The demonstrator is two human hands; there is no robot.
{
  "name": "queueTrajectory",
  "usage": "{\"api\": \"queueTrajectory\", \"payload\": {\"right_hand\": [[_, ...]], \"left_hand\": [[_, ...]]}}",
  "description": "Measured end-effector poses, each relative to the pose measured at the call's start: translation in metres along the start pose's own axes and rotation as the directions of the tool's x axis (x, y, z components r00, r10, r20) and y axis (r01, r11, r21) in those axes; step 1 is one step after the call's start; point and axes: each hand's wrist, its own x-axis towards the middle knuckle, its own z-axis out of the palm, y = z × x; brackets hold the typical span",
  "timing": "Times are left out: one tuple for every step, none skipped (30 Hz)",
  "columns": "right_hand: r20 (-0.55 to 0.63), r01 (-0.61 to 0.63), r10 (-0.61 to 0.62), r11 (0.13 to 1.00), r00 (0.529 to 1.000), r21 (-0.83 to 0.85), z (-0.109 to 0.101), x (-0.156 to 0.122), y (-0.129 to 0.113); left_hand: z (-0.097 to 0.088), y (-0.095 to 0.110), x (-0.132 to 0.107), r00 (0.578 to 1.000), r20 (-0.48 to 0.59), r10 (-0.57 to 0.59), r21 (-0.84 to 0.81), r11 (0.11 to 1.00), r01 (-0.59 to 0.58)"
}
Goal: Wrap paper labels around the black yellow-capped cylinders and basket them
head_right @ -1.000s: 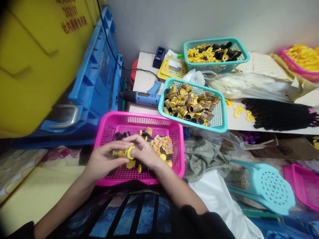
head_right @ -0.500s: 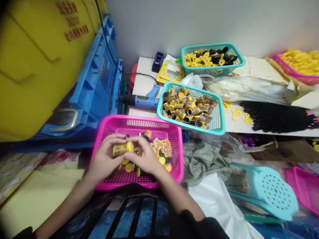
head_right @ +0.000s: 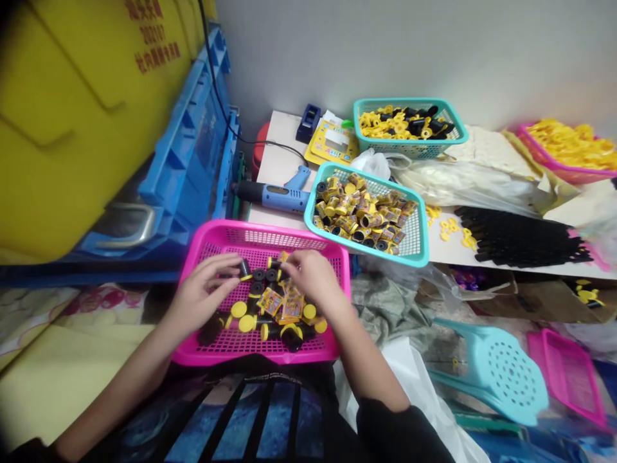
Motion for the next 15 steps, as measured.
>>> {"api": "queueTrajectory", "payload": {"right_hand": [[0.075, -0.014, 0.018, 0.998, 0.997, -0.061, 0.011, -0.002, -0.004], [0.088, -0.04, 0.051, 0.991, 0.995, -0.127, 0.021, -0.003, -0.005], [0.057, -0.072, 0.084, 0.981, 0.995, -0.181, 0.027, -0.002, -0.004], [0.016, -0.097, 0.102, 0.973, 0.995, -0.211, 0.032, 0.001, -0.001], [-0.013, -0.102, 0.102, 0.97, 0.995, -0.22, 0.034, 0.004, 0.003], [-0.018, -0.085, 0.083, 0.972, 0.996, -0.219, 0.036, 0.008, 0.008], [0.009, -0.049, 0.052, 0.976, 0.999, -0.212, 0.037, 0.013, 0.012], [0.057, -0.006, 0.018, 0.979, 0.998, -0.203, 0.038, 0.016, 0.015], [0.104, 0.031, -0.011, 0.981, 0.995, -0.194, 0.039, 0.019, 0.017], [0.124, 0.05, -0.026, 0.98, 0.992, -0.193, 0.04, 0.02, 0.017], [0.113, 0.052, -0.03, 0.979, 0.993, -0.198, 0.04, 0.02, 0.016], [0.076, 0.039, -0.024, 0.978, 0.997, -0.204, 0.041, 0.019, 0.013], [0.033, 0.023, -0.017, 0.979, 0.999, -0.203, 0.04, 0.016, 0.01], [0.006, 0.015, -0.014, 0.98, 1.0, -0.198, 0.04, 0.012, 0.005], [0.009, 0.022, -0.021, 0.981, 1.0, -0.195, 0.04, 0.007, 0.001]], "left_hand": [[-0.002, -0.002, 0.001, 1.0, -0.011, -0.014, -0.004, 1.0, 0.014], [-0.004, -0.003, 0.002, 0.999, -0.02, -0.025, -0.008, 1.0, 0.025], [-0.005, -0.004, 0.003, 0.999, -0.026, -0.033, -0.012, 0.999, 0.033], [-0.005, -0.005, 0.004, 0.999, -0.029, -0.04, -0.021, 0.999, 0.039], [-0.004, -0.006, 0.004, 0.998, -0.034, -0.047, -0.033, 0.998, 0.046], [-0.002, -0.006, 0.005, 0.998, -0.039, -0.057, -0.048, 0.997, 0.055], [0.001, -0.005, 0.004, 0.997, -0.041, -0.067, -0.06, 0.996, 0.064], [0.005, -0.005, 0.004, 0.996, -0.036, -0.076, -0.066, 0.995, 0.073], [0.008, -0.004, 0.003, 0.996, -0.022, -0.082, -0.066, 0.995, 0.081], [0.011, -0.003, 0.003, 0.996, -0.003, -0.087, -0.061, 0.994, 0.086], [0.013, -0.002, 0.002, 0.996, 0.017, -0.09, -0.054, 0.994, 0.091], [0.014, -0.002, 0.001, 0.995, 0.03, -0.094, -0.05, 0.994, 0.096], [0.015, -0.003, 0.001, 0.995, 0.031, -0.099, -0.052, 0.994, 0.101], [0.015, -0.004, 0.001, 0.994, 0.02, -0.107, -0.06, 0.992, 0.108], [0.014, -0.005, 0.001, 0.993, 0.004, -0.117, -0.069, 0.991, 0.117]]}}
